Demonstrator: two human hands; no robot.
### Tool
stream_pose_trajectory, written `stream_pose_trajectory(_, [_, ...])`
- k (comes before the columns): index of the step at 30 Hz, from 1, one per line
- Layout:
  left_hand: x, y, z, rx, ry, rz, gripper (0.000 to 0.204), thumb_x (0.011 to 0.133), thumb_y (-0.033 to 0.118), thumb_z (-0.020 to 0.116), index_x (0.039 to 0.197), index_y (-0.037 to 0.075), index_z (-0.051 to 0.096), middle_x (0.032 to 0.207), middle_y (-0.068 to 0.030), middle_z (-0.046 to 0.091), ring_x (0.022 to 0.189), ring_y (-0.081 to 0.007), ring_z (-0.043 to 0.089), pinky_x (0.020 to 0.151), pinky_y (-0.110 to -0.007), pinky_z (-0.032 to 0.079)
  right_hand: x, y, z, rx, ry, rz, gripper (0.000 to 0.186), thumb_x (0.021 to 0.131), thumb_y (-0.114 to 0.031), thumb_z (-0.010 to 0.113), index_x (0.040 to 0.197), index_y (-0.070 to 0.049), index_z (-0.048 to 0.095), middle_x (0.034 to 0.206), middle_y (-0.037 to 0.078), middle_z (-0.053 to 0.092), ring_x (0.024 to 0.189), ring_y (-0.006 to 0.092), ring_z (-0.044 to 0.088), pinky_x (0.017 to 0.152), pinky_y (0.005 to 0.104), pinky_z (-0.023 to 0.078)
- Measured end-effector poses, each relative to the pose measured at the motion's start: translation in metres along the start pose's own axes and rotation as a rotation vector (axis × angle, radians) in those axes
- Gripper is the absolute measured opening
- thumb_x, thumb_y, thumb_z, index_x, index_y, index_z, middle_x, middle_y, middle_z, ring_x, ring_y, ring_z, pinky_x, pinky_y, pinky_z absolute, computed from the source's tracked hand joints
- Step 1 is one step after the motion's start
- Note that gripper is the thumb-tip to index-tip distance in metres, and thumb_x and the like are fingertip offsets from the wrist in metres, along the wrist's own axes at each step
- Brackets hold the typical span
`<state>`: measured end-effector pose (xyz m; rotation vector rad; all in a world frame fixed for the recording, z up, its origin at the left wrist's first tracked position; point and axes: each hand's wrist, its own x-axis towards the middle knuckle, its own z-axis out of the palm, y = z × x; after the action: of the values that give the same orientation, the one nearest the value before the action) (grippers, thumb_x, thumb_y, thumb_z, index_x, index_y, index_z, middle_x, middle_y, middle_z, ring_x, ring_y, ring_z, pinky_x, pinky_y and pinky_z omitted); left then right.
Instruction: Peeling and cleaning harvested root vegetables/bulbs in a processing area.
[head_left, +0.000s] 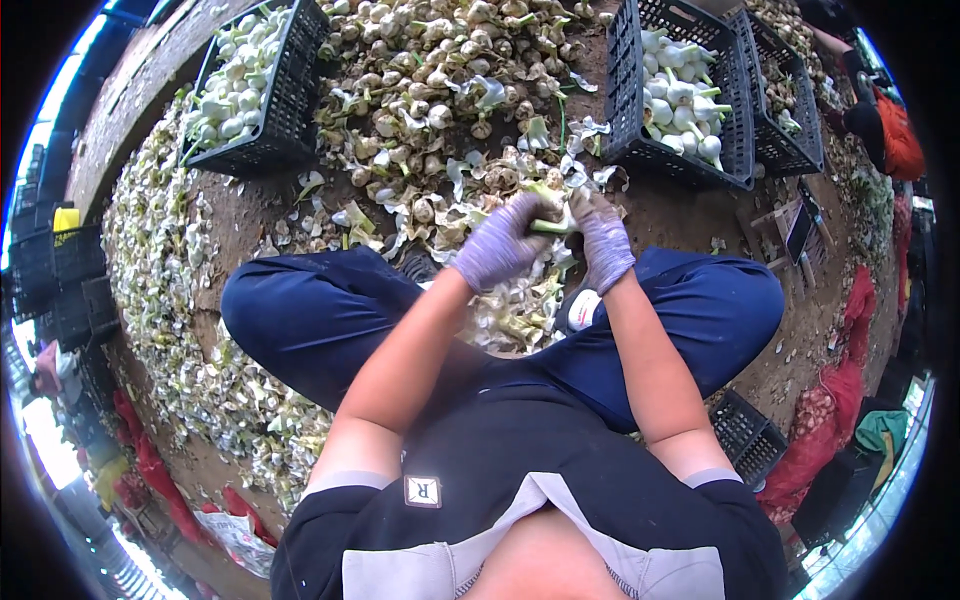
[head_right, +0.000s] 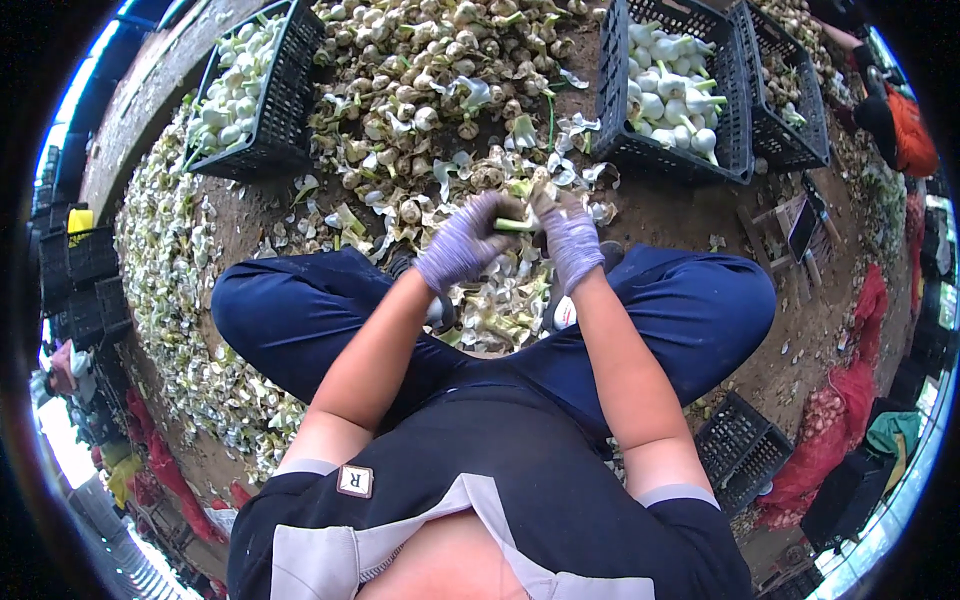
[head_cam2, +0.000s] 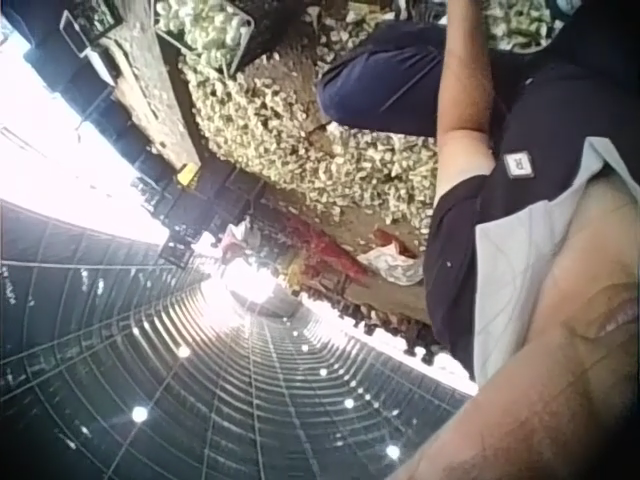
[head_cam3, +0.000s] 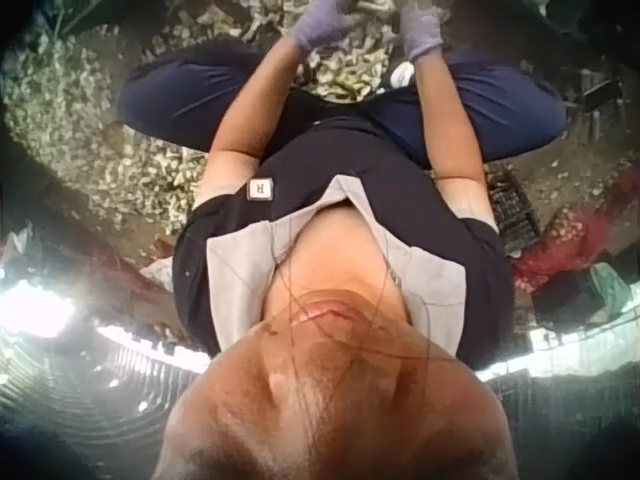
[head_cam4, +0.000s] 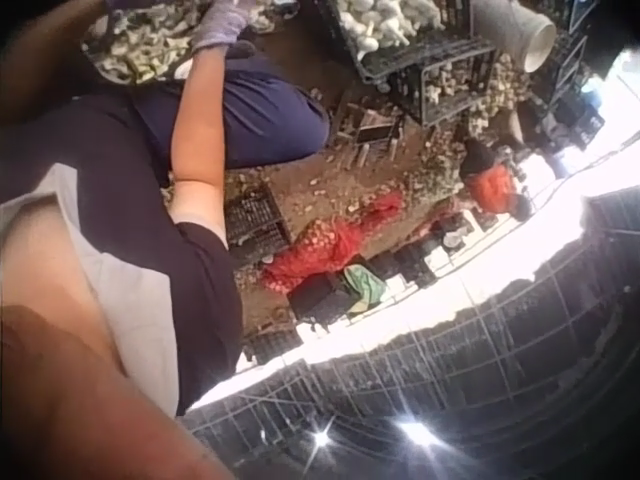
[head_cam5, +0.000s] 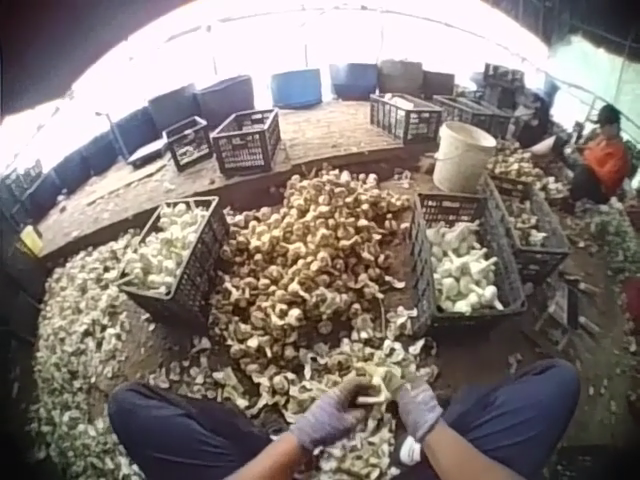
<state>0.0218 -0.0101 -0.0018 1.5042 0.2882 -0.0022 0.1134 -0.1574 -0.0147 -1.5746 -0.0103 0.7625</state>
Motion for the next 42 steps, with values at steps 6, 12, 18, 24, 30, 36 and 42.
stream_pose_trajectory(6, [0.051, -0.045, -0.111, 0.604, 0.528, -0.155, 0.043, 0.076, 0.005, 0.053, 0.118, 0.012, 0.054, 0.106, -0.0165, 0.063, 0.092, -0.0307, 0.062, 0.08, -0.036, 0.049, -0.007, -0.023, 0.006, 0.357, 0.111, 0.019, 0.041, 0.079, -0.005, 0.059, 0.119, -0.006, 0.047, 0.096, 0.012, 0.06, 0.062, 0.0235, 0.064, 0.051, 0.0324, 0.055])
stream_pose_trajectory(12, [0.029, -0.156, -0.128, 1.044, 0.328, -0.813, 0.051, 0.082, 0.016, 0.049, 0.132, 0.011, 0.041, 0.127, -0.0177, 0.051, 0.116, -0.0336, 0.05, 0.096, -0.041, 0.041, -0.008, -0.013, 0.004, -0.057, 0.106, -0.07, 0.042, 0.078, -0.01, 0.067, 0.118, -0.004, 0.054, 0.097, 0.007, 0.061, 0.082, 0.0157, 0.058, 0.069, 0.0267, 0.05])
stream_pose_trajectory(18, [0.019, -0.152, -0.105, 1.238, 0.151, -0.84, 0.058, 0.077, 0.028, 0.062, 0.131, 0.02, 0.044, 0.137, -0.0127, 0.039, 0.125, -0.0312, 0.042, 0.096, -0.043, 0.04, -0.009, 0.005, 0.002, -0.233, 0.009, 0.139, 0.027, 0.087, -0.031, 0.062, 0.086, -0.005, 0.065, 0.069, 0.002, 0.059, 0.066, 0.0089, 0.054, 0.062, 0.0265, 0.045])
stream_pose_trajectory(24, [0.017, -0.147, -0.094, 1.408, 0.003, -0.691, 0.057, 0.077, 0.032, 0.061, 0.131, 0.024, 0.044, 0.139, -0.0111, 0.04, 0.129, -0.0297, 0.037, 0.104, -0.045, 0.027, -0.019, 0.013, 0.01, -0.601, -0.107, -0.137, 0.042, 0.078, -0.012, 0.06, 0.118, 0.0, 0.054, 0.104, 0.014, 0.063, 0.094, 0.0209, 0.06, 0.084, 0.0311, 0.047])
stream_pose_trajectory(30, [0.016, -0.158, -0.105, 1.277, -0.019, -0.901, 0.045, 0.087, 0.031, 0.049, 0.131, 0.023, 0.045, 0.138, -0.0088, 0.042, 0.131, -0.0299, 0.034, 0.104, -0.053, 0.023, -0.014, 0.009, 0.008, -0.551, -0.163, -0.027, 0.04, 0.077, -0.015, 0.056, 0.115, -0.002, 0.058, 0.107, 0.02, 0.063, 0.096, 0.0288, 0.062, 0.085, 0.0322, 0.047])
stream_pose_trajectory(36, [0.008, -0.154, -0.095, 1.467, -0.036, -0.678, 0.055, 0.082, 0.041, 0.054, 0.13, 0.015, 0.043, 0.128, -0.0142, 0.051, 0.125, -0.0302, 0.042, 0.106, -0.051, 0.023, -0.018, 0.019, 0.003, -0.786, -0.143, -0.338, 0.033, 0.08, -0.018, 0.058, 0.106, 0.002, 0.06, 0.093, 0.015, 0.065, 0.079, 0.0204, 0.064, 0.073, 0.0311, 0.05])
stream_pose_trajectory(42, [0.037, -0.121, -0.08, 0.796, 0.118, -0.443, 0.07, 0.07, 0.046, 0.07, 0.118, 0.002, 0.046, 0.109, -0.0222, 0.06, 0.101, -0.0355, 0.059, 0.089, -0.04, 0.044, -0.016, 0.0, 0.011, -0.791, -0.125, -0.039, 0.038, 0.086, -0.034, 0.056, 0.105, -0.001, 0.062, 0.086, 0.015, 0.066, 0.073, 0.021, 0.064, 0.069, 0.0331, 0.05])
